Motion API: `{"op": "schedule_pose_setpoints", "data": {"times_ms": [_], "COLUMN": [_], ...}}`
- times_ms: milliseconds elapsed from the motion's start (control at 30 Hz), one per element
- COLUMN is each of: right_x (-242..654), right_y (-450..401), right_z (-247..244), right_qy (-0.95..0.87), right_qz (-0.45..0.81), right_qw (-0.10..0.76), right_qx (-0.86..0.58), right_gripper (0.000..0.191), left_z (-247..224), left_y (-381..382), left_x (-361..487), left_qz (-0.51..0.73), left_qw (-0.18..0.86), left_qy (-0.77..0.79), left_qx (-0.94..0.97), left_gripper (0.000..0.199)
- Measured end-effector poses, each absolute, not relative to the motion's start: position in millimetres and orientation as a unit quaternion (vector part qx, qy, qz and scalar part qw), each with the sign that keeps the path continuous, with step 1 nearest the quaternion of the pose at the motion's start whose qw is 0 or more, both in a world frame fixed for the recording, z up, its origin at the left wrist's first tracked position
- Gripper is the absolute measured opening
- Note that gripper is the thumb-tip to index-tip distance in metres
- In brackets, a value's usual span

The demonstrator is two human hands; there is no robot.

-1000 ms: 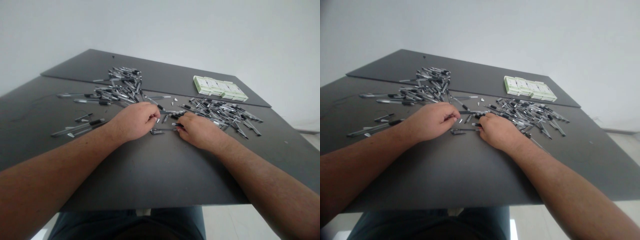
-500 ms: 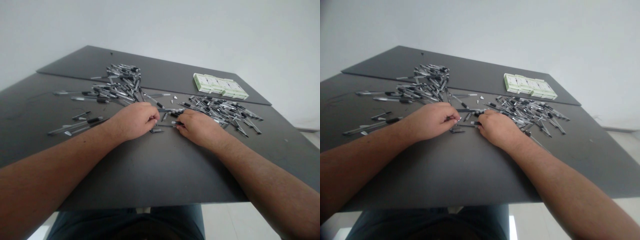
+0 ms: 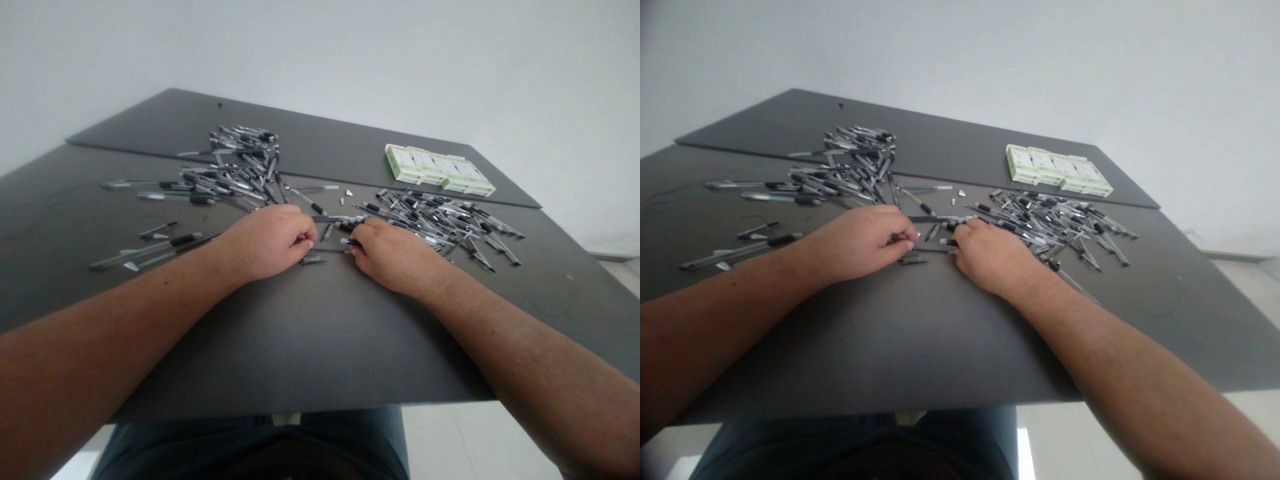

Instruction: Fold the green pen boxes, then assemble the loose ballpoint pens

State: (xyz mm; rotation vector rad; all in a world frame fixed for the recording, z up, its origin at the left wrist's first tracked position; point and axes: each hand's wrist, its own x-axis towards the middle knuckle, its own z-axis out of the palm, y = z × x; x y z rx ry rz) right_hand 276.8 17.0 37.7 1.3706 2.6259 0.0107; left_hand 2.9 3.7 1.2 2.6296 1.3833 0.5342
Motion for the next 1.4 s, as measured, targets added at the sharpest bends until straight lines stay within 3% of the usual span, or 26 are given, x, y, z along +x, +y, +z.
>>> {"op": "schedule_pose_setpoints", "data": {"times_ms": [600,1400], "right_x": [277.2,286.9], "right_y": [21.3,27.3], "right_z": [33.1,29.6], "right_qy": [0.887,0.904], "right_qz": [-0.011,-0.045], "right_qw": [0.067,0.013], "right_qx": [0.457,0.425], "right_gripper": [0.031,0.025], "left_z": [13.8,17.2], "left_y": [6.6,5.2], "left_x": [10.0,0.9], "left_qz": [0.059,0.102], "left_qw": [0.036,-0.026], "left_qy": [0.468,0.442], "left_qx": [0.881,0.891], "left_gripper": [0.024,0.024]}}
